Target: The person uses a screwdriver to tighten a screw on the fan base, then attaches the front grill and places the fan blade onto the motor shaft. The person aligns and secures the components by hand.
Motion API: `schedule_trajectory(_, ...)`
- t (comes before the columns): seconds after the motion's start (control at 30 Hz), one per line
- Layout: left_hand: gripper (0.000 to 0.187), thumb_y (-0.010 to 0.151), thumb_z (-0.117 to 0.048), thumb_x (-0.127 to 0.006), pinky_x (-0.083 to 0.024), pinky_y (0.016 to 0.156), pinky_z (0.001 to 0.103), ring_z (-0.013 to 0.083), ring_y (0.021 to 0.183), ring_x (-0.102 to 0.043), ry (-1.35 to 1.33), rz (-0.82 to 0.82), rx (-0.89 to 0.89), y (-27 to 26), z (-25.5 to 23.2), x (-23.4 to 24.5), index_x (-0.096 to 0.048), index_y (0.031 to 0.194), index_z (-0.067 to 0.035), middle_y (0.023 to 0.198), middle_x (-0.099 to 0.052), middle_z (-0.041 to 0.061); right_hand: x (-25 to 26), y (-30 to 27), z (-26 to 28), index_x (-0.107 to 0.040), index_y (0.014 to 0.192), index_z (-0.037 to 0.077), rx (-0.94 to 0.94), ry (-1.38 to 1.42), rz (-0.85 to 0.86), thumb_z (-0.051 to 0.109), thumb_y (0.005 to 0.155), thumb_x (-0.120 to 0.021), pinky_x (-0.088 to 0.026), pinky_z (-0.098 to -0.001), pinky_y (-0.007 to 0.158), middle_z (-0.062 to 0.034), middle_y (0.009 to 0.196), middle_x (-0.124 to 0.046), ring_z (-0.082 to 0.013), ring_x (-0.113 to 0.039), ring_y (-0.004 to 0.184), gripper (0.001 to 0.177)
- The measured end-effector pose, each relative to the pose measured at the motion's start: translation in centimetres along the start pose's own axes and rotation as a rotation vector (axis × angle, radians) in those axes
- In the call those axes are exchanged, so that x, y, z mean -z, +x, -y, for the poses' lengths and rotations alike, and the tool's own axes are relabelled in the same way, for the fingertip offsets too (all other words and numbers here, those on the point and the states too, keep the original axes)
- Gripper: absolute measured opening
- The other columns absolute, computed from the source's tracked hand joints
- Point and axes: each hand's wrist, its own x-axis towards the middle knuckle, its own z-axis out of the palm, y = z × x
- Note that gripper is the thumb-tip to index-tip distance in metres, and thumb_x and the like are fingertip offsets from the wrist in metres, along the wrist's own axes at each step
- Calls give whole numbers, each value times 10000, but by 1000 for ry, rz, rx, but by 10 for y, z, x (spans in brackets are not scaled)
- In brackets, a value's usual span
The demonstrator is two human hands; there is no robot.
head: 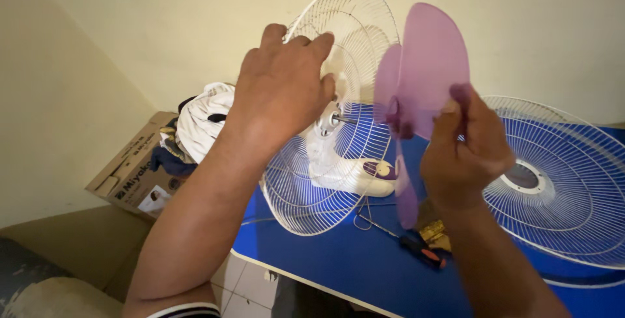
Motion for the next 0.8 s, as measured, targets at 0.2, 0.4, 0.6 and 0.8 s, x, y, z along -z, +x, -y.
schedule_trajectory(0.2, 517, 869, -422, -684, -488, 870, 563, 493, 1208, -511, -89, -8, 15, 1, -4, 4, -681, 1260, -84, 1114, -736, 147, -14, -9, 4, -689, 1229, -79, 110, -139, 43, -40, 1062, -670, -597, -330, 796, -183, 1067, -746, -269, -743, 919, 173)
schedule_trajectory(0.4, 674, 931, -689, -510, -371, 1067, 598, 456, 1307, -473, -147, 159, 146, 7, -9, 9, -785, 999, -78, 1212, -699, 169, -32, -16, 17, -677, 1218, -95, 120, -45, 17, -92, 1015, -703, -563, -367, 716, -177, 998, -719, -261, -679, 801, 205)
schedule_trajectory(0.6, 763, 887, -740, -493, -63, 1145, 677, 539, 1398, -296, -245, 116, 149, 9, -10, 9, -828, 628, -105, 1424, -538, 236, -52, -25, 29, -694, 1172, -102, 115, 8, -3, -84, 940, -780, -519, -370, 607, -162, 875, -680, -265, -646, 680, 248)
schedule_trajectory(0.8, 618, 838, -655, -606, 35, 1122, 702, 530, 1403, -290, -222, 108, 135, 7, -9, 5, -825, 653, -107, 1499, -517, 217, -66, -32, 38, -652, 1258, -93, 267, 13, 10, -99, 919, -735, -545, -401, 672, -221, 1022, -727, -334, -681, 771, 349)
